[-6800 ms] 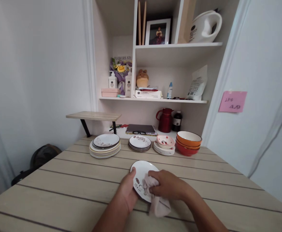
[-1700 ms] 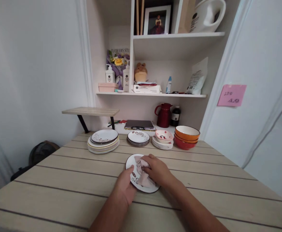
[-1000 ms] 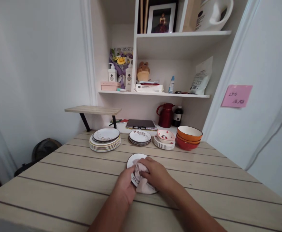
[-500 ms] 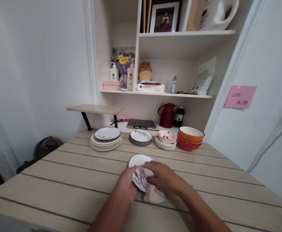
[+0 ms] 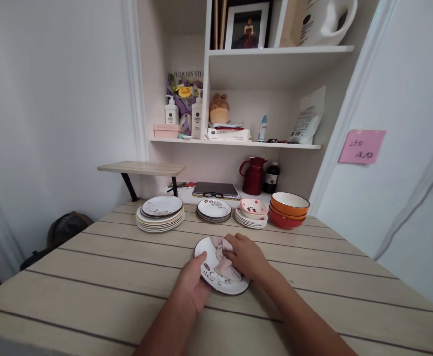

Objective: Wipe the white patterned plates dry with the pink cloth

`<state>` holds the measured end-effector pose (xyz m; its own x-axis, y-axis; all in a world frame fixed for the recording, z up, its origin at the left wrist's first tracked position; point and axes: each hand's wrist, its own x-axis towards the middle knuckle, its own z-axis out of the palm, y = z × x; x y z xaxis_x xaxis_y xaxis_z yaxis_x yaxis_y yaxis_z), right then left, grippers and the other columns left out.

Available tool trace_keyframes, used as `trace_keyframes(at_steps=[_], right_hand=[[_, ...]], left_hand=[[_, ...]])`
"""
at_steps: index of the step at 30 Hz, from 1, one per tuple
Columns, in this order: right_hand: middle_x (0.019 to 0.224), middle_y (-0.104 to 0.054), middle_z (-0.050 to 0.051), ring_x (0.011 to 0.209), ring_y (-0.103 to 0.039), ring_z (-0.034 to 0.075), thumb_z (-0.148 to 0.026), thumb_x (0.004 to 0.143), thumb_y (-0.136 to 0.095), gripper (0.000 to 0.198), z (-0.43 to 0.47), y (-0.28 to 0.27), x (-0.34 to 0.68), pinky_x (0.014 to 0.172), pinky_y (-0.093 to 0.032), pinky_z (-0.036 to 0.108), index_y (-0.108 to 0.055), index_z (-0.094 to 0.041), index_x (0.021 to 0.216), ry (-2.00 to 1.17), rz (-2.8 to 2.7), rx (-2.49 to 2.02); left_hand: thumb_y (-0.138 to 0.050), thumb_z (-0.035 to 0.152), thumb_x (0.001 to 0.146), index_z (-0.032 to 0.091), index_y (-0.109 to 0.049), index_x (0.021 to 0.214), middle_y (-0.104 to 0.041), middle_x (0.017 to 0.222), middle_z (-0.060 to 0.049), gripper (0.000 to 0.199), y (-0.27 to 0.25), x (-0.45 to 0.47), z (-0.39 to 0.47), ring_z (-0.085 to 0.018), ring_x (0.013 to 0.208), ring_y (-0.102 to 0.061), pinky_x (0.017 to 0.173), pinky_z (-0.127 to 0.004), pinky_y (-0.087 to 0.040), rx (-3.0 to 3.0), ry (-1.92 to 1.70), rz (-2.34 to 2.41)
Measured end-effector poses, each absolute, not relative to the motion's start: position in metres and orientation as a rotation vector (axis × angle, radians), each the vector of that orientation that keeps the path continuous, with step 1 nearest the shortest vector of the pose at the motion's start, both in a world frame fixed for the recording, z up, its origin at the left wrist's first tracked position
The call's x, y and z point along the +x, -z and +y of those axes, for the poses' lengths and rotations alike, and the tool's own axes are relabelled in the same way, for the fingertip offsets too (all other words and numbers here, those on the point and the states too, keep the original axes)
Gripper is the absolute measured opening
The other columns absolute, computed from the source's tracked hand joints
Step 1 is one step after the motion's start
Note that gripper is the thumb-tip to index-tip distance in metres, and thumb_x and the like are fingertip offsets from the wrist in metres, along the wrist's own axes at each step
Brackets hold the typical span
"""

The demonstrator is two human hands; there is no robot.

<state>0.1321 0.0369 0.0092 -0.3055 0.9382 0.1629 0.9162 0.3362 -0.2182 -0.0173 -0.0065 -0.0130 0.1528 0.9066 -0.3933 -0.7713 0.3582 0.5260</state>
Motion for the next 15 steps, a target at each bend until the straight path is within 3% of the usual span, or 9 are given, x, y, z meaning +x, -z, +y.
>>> trace_keyframes(at_steps=[9,15], right_hand=[[0.101,-0.068,0.007,0.087,-0.060,0.022,-0.033,0.080,-0.052,0.027,0.017,-0.015,0.141,0.067,-0.034,0.028,-0.057,-0.022,0.104,-0.324,-2.528,-1.437],[0.105,-0.064,0.005,0.092,-0.057,0.019,-0.026,0.077,-0.054,0.029,0.018,-0.007,0.128,0.078,-0.037,0.026,-0.058,-0.023,0.106,-0.404,-2.445,-1.197]], left_hand=[[-0.053,0.020,0.084,0.008,-0.059,0.113,-0.071,0.093,-0.015,0.033,0.014,-0.017,-0.006,-0.025,0.081,-0.068,0.076,-0.036,-0.052,0.218,-1.198,0.732],[-0.054,0.020,0.084,0.008,-0.063,0.104,-0.072,0.083,-0.013,0.026,0.017,-0.016,-0.004,-0.022,0.074,-0.068,0.072,-0.032,-0.052,0.229,-1.207,0.736]])
